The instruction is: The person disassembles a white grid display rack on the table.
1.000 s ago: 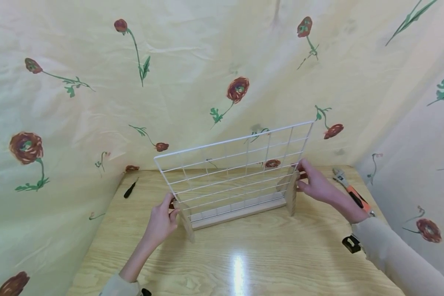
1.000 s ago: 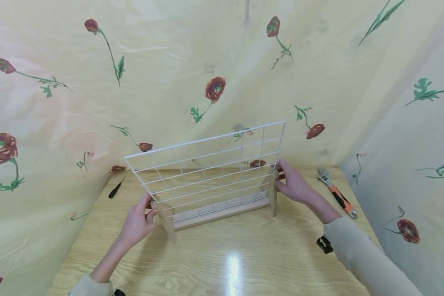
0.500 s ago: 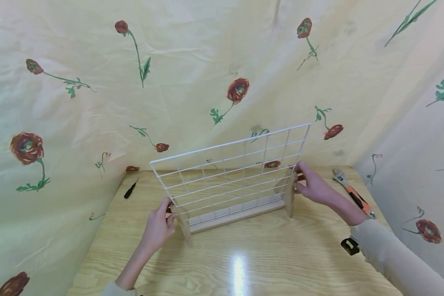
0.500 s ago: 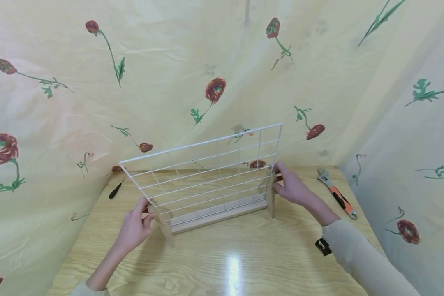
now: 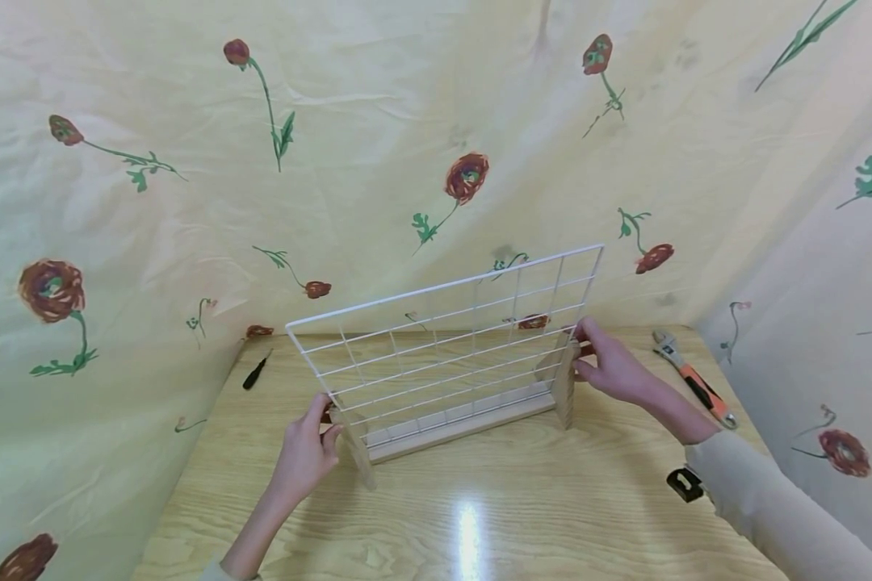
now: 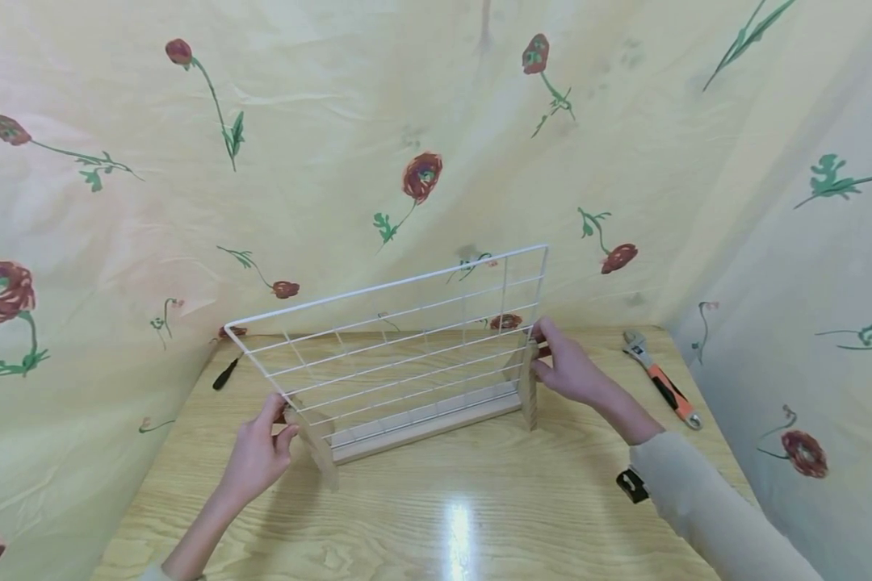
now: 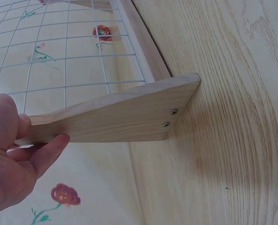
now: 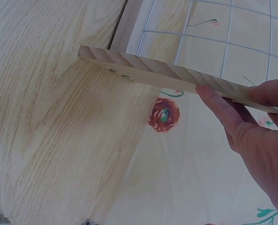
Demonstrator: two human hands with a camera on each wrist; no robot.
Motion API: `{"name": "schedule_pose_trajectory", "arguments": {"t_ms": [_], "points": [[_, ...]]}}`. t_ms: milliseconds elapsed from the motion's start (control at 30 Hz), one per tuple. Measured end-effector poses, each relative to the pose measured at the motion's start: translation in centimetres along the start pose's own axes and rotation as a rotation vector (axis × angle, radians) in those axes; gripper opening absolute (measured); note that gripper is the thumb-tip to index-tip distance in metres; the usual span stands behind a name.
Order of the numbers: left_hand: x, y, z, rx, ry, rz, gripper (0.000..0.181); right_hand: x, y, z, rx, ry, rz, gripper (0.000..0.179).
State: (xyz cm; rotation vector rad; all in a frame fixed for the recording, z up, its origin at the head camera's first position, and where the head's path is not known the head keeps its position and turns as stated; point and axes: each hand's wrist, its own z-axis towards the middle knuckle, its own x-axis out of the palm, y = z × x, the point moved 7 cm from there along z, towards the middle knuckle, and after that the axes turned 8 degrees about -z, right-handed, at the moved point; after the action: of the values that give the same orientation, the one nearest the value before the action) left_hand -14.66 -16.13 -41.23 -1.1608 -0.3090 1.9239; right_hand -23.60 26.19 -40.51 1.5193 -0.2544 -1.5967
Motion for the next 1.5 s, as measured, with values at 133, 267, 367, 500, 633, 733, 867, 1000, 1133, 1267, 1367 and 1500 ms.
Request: {"name": "schedule_pose_trajectory", "arguments": {"t_ms": [133,267,367,500,633,733,867,1000,1133,1267,1367,1500], "points": [[0.0,0.1,-0.2,-0.01,0.006,-0.009,0.044,0.0,0.3,0.0,-0.006,0.004,-0.002,0.033],[0.0,0.2,-0.3,-0.017,0.01,-0.005,0.043,0.2,0.4,-0.1,-0.007,0.006,-0.006,0.033],[-0.1,0.3,-0.5,-0.02,0.008,0.002,0.044,0.3,0.5,-0.1,-0.004,0.003,-0.006,0.034],[-0.3,0.3,-0.7,-0.02,0.004,0.003,0.045,0.3,0.8,-0.1,-0.021,-0.008,-0.004,0.035],[-0.4,0.2,-0.8,-0.01,0.0,-0.001,0.046,0.3,1.1,-0.2,-0.033,-0.014,-0.008,0.036],[-0.5,0.1,-0.9,-0.006,-0.003,-0.002,0.046,0.4,1.1,-0.2,-0.03,-0.014,-0.014,0.036],[-0.6,0.1,-1.1,-0.01,-0.005,0.007,0.046,0.7,1.0,-0.1,-0.021,-0.01,-0.026,0.035],[-0.8,0.0,-1.2,-0.02,-0.004,0.008,0.045,0.9,0.9,-0.1,-0.011,-0.003,-0.026,0.035],[-1.0,0.0,-1.4,-0.031,-0.003,0.007,0.044,1.0,0.9,-0.1,-0.011,-0.004,-0.017,0.036],[-1.2,0.0,-1.6,-0.038,-0.001,0.012,0.044,1.1,1.2,0.0,-0.018,-0.006,-0.018,0.035],[-1.3,0.0,-1.8,-0.045,0.003,0.004,0.047,1.2,1.4,0.1,-0.017,0.006,-0.02,0.035],[-1.4,-0.2,-2.0,-0.046,0.007,-0.008,0.049,1.4,1.6,0.1,-0.014,0.022,-0.024,0.036]]}}
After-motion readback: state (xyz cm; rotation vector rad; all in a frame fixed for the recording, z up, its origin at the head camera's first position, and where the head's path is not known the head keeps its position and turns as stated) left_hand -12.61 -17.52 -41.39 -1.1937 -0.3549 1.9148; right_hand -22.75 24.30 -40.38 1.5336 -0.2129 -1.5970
